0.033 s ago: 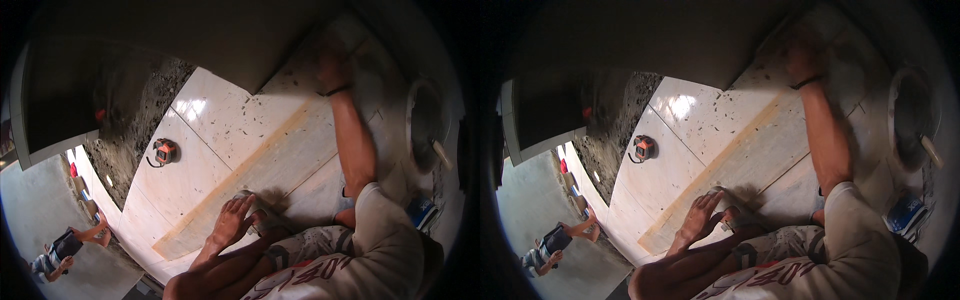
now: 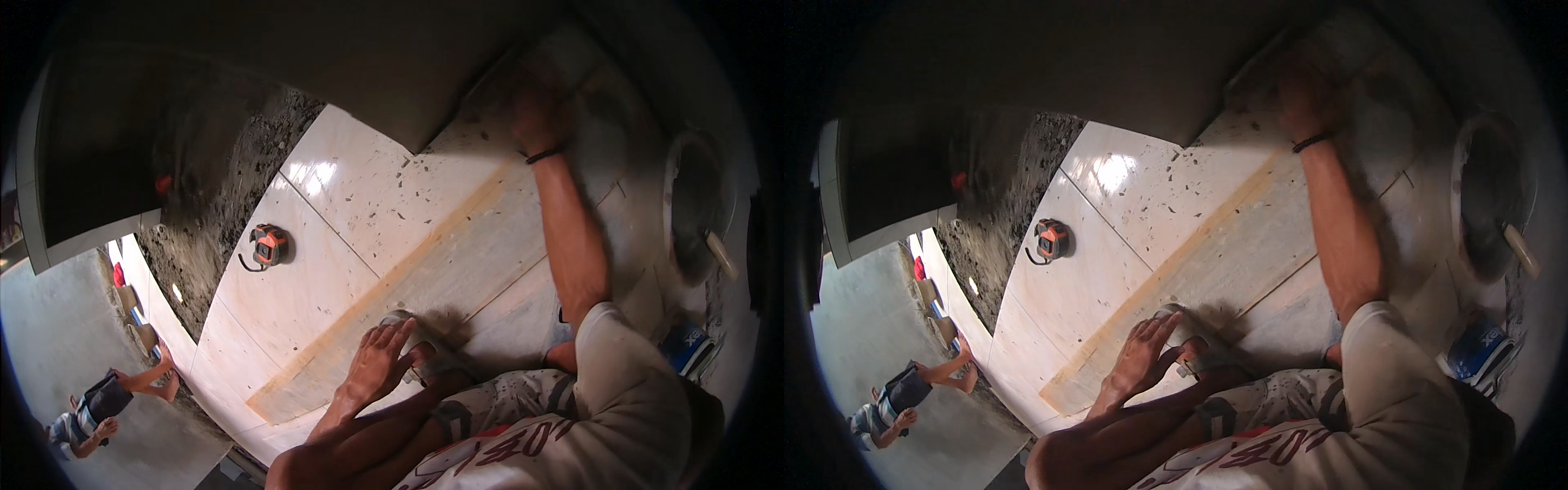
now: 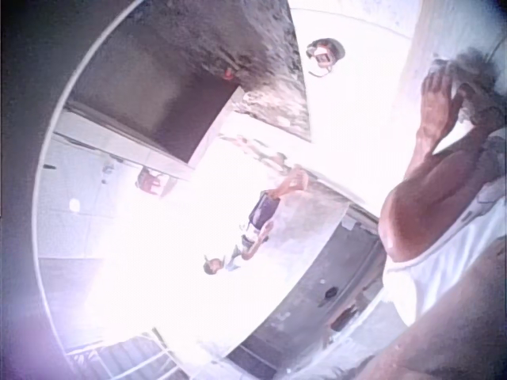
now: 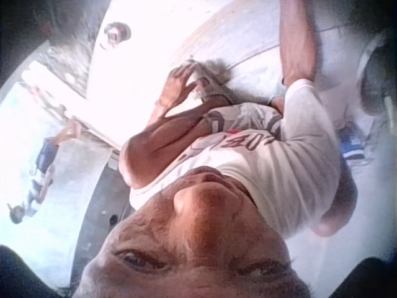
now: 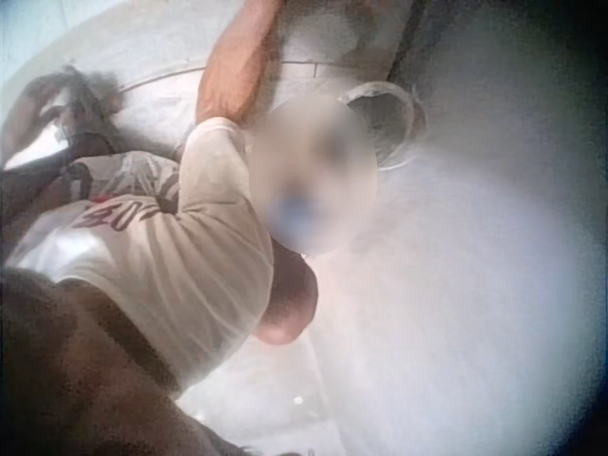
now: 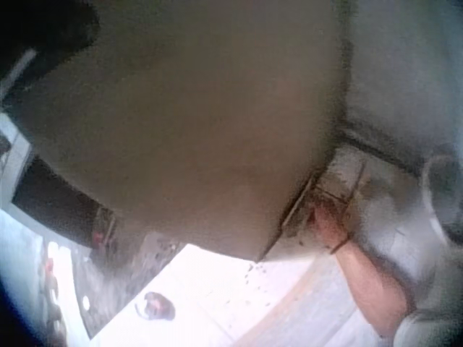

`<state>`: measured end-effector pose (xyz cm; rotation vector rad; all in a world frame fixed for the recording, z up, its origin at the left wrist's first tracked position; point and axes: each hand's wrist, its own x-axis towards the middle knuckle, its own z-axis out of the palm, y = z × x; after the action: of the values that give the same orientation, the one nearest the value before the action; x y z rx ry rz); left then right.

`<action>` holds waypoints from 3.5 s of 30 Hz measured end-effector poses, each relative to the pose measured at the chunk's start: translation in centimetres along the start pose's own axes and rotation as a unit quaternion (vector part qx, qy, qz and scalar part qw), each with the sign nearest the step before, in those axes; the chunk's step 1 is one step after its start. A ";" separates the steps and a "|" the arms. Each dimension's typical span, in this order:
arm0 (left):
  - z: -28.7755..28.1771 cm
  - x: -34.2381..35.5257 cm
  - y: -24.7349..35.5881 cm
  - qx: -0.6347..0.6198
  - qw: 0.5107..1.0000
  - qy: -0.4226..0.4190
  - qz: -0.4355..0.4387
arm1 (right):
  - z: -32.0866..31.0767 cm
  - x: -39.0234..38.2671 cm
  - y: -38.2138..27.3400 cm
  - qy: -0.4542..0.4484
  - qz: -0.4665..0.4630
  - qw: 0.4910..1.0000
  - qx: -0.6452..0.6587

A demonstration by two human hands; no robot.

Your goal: The person smooths a plaster mix onto an interior corner and wall surface using a wooden float, dipping the float into a bucket of plaster to apply more material as they work.

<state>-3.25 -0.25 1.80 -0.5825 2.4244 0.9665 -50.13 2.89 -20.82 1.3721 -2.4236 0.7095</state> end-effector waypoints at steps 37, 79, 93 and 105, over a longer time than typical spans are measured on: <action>1.6 0.1 -0.9 -0.007 0.996 0.021 0.092 | -5.8 -7.7 -25.5 -0.134 0.473 0.567 0.661; -14.1 18.6 13.7 0.517 0.803 0.034 0.296 | -14.6 -7.3 -3.4 0.101 0.412 0.277 0.862; -16.9 31.1 14.6 0.803 0.579 -0.030 0.136 | -8.0 5.4 2.1 0.058 0.412 0.677 0.608; -16.9 28.3 17.8 0.702 0.704 -0.048 0.096 | -4.7 3.2 -9.2 0.176 0.313 0.782 0.509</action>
<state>-39.90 -6.57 6.27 0.3017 2.3046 -0.8916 -43.92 -0.93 -12.82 0.4382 -2.1453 2.4348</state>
